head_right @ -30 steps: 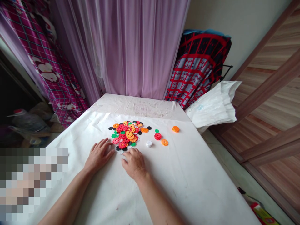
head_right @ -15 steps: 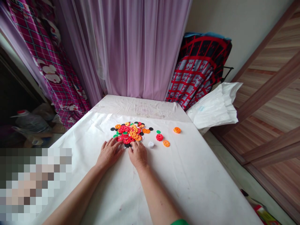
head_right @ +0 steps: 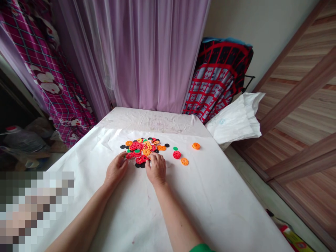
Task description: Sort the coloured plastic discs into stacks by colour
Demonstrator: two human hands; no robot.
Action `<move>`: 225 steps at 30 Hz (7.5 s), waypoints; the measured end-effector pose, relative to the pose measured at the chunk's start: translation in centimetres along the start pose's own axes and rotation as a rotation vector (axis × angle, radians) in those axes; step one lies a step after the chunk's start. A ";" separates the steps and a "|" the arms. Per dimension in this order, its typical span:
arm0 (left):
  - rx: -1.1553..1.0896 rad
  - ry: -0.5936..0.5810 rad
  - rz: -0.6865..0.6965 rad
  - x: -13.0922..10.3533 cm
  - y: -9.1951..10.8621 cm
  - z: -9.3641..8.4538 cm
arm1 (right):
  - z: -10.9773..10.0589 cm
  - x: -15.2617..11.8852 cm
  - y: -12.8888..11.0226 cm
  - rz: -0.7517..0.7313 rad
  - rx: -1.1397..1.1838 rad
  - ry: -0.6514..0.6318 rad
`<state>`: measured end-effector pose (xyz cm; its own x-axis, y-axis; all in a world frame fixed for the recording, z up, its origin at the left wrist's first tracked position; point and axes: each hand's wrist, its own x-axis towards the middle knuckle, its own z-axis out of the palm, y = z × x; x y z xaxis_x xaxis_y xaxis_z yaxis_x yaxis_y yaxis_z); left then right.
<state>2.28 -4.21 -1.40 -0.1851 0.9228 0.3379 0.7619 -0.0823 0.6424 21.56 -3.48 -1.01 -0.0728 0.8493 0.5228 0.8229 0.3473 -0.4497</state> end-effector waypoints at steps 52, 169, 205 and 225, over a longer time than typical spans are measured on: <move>-0.055 -0.089 -0.025 0.0 -0.9 -0.8 | -7.4 -2.0 15.6 0.231 -0.212 0.099; 0.010 -0.093 0.103 0.2 -2.0 -0.3 | -8.6 -0.3 11.3 0.244 -0.052 0.196; 0.026 -0.082 0.107 0.2 -1.9 -0.3 | -8.5 -1.7 15.4 0.254 -0.291 0.068; 0.026 -0.092 0.103 0.3 -2.2 -0.2 | -8.6 -1.9 15.0 0.296 -0.190 0.025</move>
<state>0.43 -3.86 -2.58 -0.0482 0.9408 0.3355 0.7899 -0.1697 0.5893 38.90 -3.29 -2.55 0.1964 0.8915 0.4083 0.8965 0.0054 -0.4429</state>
